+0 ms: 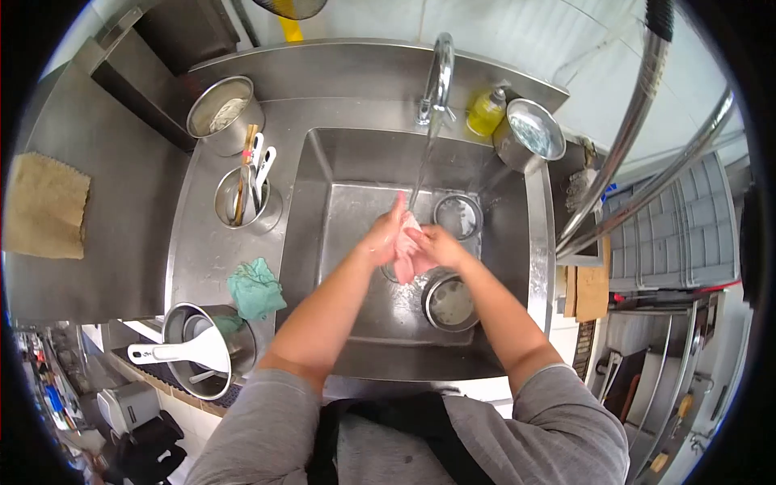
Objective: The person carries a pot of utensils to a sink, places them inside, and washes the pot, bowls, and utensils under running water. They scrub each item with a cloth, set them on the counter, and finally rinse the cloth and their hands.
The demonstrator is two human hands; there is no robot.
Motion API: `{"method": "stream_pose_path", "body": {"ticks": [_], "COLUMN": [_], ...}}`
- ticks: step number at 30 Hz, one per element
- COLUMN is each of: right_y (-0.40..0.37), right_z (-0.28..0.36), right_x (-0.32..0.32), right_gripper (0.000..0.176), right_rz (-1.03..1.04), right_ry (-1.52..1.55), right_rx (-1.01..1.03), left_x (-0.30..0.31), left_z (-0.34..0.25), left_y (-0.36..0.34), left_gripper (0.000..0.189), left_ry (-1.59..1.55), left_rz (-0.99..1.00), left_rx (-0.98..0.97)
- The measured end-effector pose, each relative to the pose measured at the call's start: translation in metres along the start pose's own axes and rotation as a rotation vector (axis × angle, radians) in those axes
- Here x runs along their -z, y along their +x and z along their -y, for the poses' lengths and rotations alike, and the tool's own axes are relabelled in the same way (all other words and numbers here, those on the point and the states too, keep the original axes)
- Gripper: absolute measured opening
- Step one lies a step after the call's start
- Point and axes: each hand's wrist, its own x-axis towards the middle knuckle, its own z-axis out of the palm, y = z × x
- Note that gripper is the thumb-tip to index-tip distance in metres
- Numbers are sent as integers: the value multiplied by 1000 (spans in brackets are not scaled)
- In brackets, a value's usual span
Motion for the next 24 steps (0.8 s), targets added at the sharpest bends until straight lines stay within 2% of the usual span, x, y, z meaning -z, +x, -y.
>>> {"method": "stream_pose_path", "body": {"ticks": [1, 2, 4, 5, 6, 7, 8, 9, 10, 12, 13, 14, 16, 17, 18, 19, 20, 21, 23, 24], "right_y": [0, 1, 6, 4, 7, 9, -1, -16, -16, -16, -18, -18, -14, -27, -50, -49, -45, -42, -44, -50], "right_z": [15, 29, 38, 32, 26, 26, 46, 98, 104, 108, 107, 99, 85, 83, 104, 101, 94, 83, 70, 74], "right_x": [20, 35, 51, 47, 39, 29, 3, -14, -23, -32, -30, -22, -3, -26, -40, -35, -24, -14, -1, -6], "right_gripper": [21, 18, 11, 11, 10, 11, 6, 13, 13, 35, 46, 46, 48, 49, 46, 46, 44, 42, 37, 37], "right_rz": [107, 213, -117, -131, -376, -602, -617, -744, -752, -697, -671, -684, -736, -853, -816, -830, -829, -828, -819, -830], "right_ry": [181, 366, 715, 721, 361, -16, -2, -79, -79, -173, -219, -222, 0, -50, -80, -82, -49, -14, 55, 60], "right_rx": [-58, -117, -154, -172, 59, 288, 333, 527, 518, 335, 241, 233, -118, 143, 208, 204, 109, 10, -184, -187], "left_x": [6, 16, 28, 25, 23, 22, 22, 18, 22, 27, -20, -21, -20, -17, -4, 16, 26, -4, -28, -34], "left_z": [-6, -5, 8, 11, 17, 22, 27, 33, 45, 70, 40, 44, 48, 50, 62, 82, 95, 80, 72, 67], "left_y": [-1, 1, 1, -1, 3, 8, 13, 18, 21, 28, -5, -3, 1, 2, 8, 22, 28, 9, -13, -19], "left_gripper": [29, 29, 29, 26, 26, 26, 28, 33, 33, 36, 41, 41, 45, 33, 33, 31, 30, 31, 32, 33], "left_ry": [222, 227, 824, 743, 747, 488, 228, 164, 171, -460, -413, -407, 154, 262, 272, -24, -325, -97, 26, 153], "left_rz": [126, 133, 360, 204, 218, 211, 197, -83, -79, 479, 192, 200, 68, -59, -50, 28, 102, 16, 33, 47], "left_rx": [-85, -71, -143, -67, -55, -112, -162, -134, -126, -182, -106, -95, 192, 235, 240, 148, 58, 142, 190, 221]}}
